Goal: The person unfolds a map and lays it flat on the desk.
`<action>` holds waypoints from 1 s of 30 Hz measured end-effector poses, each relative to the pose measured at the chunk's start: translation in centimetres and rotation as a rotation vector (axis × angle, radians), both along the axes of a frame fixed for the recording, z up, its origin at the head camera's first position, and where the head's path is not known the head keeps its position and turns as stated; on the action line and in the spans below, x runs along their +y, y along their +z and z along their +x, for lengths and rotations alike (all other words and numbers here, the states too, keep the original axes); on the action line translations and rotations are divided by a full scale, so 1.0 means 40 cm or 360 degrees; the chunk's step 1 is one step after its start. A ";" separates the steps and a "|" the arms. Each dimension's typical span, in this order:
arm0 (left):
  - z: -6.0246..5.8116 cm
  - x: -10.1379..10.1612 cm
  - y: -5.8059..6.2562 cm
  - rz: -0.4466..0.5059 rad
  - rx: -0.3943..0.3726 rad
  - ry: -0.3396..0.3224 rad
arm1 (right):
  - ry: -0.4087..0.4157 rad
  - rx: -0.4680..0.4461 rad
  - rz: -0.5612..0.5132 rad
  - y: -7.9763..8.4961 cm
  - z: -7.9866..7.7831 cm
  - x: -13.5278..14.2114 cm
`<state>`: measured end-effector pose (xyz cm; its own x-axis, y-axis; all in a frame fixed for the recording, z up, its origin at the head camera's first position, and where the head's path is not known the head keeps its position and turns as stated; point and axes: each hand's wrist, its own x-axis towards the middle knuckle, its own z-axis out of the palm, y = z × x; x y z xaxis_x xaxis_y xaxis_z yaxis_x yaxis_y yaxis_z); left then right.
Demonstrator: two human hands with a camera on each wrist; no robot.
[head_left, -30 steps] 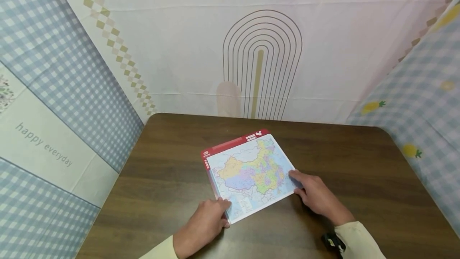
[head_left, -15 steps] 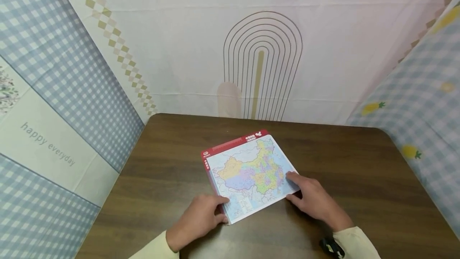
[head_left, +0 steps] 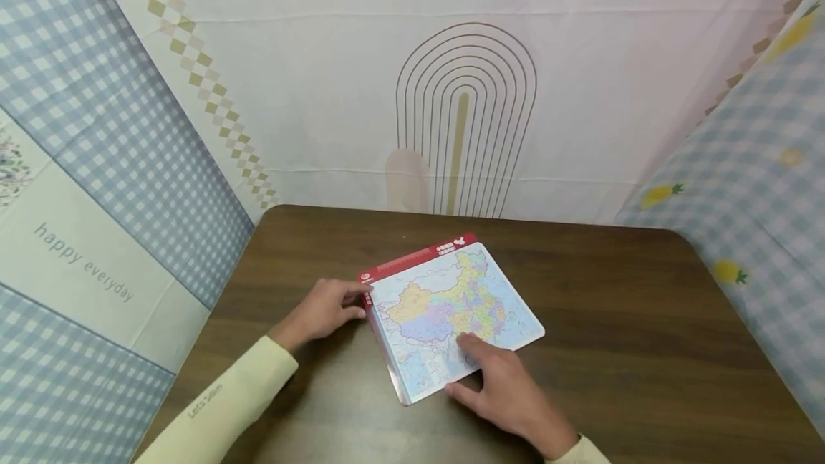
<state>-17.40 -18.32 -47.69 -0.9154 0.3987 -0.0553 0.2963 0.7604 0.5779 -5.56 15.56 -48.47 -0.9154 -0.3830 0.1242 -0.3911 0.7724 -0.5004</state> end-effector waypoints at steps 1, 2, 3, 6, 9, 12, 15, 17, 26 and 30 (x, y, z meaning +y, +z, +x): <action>-0.020 -0.011 -0.002 -0.0032 0.0011 -0.0009 | 0.0002 -0.0007 -0.0008 0.001 0.005 -0.015; -0.040 -0.020 -0.005 -0.0056 0.0024 -0.0024 | 0.0007 -0.0010 -0.0015 0.001 0.010 -0.030; -0.059 -0.030 -0.008 -0.0086 0.0042 -0.0047 | 0.0017 -0.0014 -0.0030 0.001 0.013 -0.044; -0.105 -0.052 -0.010 -0.0153 0.0082 -0.0133 | 0.0049 -0.0024 -0.0047 0.002 0.022 -0.087; -0.138 -0.061 -0.008 -0.0205 0.0073 -0.0215 | 0.0077 -0.0003 -0.0043 0.000 0.027 -0.124; -0.164 -0.059 -0.008 -0.0228 0.0053 -0.0290 | 0.0057 0.0040 -0.0024 -0.007 0.028 -0.149; -0.182 -0.052 -0.012 -0.0246 0.0042 -0.0343 | 0.0032 0.0033 -0.0017 -0.018 0.028 -0.164; -0.189 -0.047 -0.013 -0.0248 0.0019 -0.0362 | 0.0023 0.0008 -0.0018 -0.025 0.028 -0.169; -0.197 -0.028 -0.006 -0.0236 -0.0094 -0.0431 | -0.0009 -0.0058 0.0032 -0.035 0.031 -0.180; -0.199 -0.021 -0.006 -0.0258 -0.0099 -0.0460 | -0.0027 -0.0018 0.0088 -0.040 0.033 -0.184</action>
